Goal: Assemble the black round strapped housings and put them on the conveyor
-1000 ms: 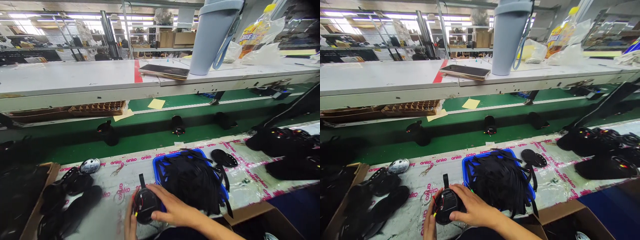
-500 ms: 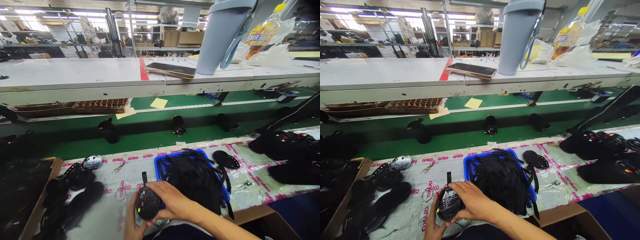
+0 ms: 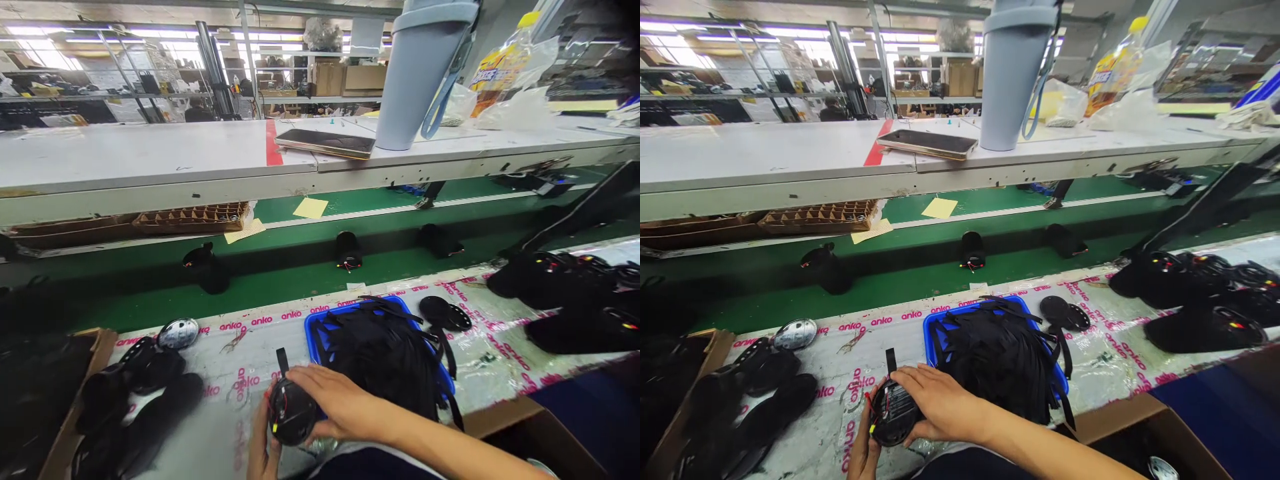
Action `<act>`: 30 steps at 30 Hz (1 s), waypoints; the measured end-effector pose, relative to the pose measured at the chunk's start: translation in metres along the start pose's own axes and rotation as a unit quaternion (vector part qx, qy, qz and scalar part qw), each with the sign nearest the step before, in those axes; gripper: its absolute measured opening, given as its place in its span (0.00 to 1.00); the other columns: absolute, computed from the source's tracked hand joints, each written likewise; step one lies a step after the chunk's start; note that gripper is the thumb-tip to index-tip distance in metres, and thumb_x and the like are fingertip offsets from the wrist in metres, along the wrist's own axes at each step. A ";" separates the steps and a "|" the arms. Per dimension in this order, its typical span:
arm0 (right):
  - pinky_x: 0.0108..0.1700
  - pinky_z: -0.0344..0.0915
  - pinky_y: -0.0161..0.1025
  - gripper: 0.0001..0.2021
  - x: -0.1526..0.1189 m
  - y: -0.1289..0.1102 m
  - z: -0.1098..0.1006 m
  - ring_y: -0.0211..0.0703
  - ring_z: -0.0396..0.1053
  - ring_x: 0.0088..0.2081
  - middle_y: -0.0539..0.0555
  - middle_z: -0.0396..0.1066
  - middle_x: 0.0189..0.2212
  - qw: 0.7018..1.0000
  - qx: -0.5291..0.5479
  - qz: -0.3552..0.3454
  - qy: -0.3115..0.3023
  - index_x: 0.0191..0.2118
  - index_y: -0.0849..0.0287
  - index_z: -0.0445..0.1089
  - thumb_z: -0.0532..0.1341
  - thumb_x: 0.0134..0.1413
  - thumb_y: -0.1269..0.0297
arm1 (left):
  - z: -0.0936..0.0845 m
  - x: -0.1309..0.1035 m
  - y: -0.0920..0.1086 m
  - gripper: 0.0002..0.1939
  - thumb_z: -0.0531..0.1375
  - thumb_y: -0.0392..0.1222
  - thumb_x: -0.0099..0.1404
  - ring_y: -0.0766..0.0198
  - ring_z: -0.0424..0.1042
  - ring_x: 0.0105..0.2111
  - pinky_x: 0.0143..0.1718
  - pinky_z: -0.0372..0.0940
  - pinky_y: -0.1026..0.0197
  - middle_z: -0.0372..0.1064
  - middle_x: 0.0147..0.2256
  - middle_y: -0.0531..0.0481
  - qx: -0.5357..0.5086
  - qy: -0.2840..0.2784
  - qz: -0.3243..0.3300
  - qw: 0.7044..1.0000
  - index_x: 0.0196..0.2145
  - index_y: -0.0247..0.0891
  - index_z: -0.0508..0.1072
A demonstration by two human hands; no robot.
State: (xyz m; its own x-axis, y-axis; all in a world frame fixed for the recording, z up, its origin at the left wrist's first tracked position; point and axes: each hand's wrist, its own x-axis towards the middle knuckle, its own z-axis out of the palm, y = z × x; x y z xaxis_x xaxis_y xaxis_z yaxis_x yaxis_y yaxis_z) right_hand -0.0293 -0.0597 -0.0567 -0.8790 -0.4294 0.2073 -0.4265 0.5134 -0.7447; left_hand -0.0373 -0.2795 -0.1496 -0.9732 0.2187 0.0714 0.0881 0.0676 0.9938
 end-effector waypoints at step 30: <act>0.64 0.42 0.46 0.50 0.001 -0.015 -0.001 0.56 0.45 0.60 0.64 0.48 0.59 0.995 -0.019 0.092 -0.037 0.66 0.69 0.53 0.78 0.38 0.83 | -0.013 0.005 0.017 0.24 0.50 0.52 0.67 0.66 0.47 0.65 0.65 0.43 0.61 0.48 0.64 0.63 -0.027 -0.115 -0.035 0.992 0.61 0.61 0.57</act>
State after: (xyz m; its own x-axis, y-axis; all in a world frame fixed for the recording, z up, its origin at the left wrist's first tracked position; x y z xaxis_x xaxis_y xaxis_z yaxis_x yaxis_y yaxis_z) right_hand -0.0235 -0.0670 -0.0446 -0.9256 -0.3779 0.0216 -0.2687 0.6158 -0.7407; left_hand -0.0435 -0.2893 -0.1310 -0.9016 0.4324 -0.0122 0.0050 0.0386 0.9992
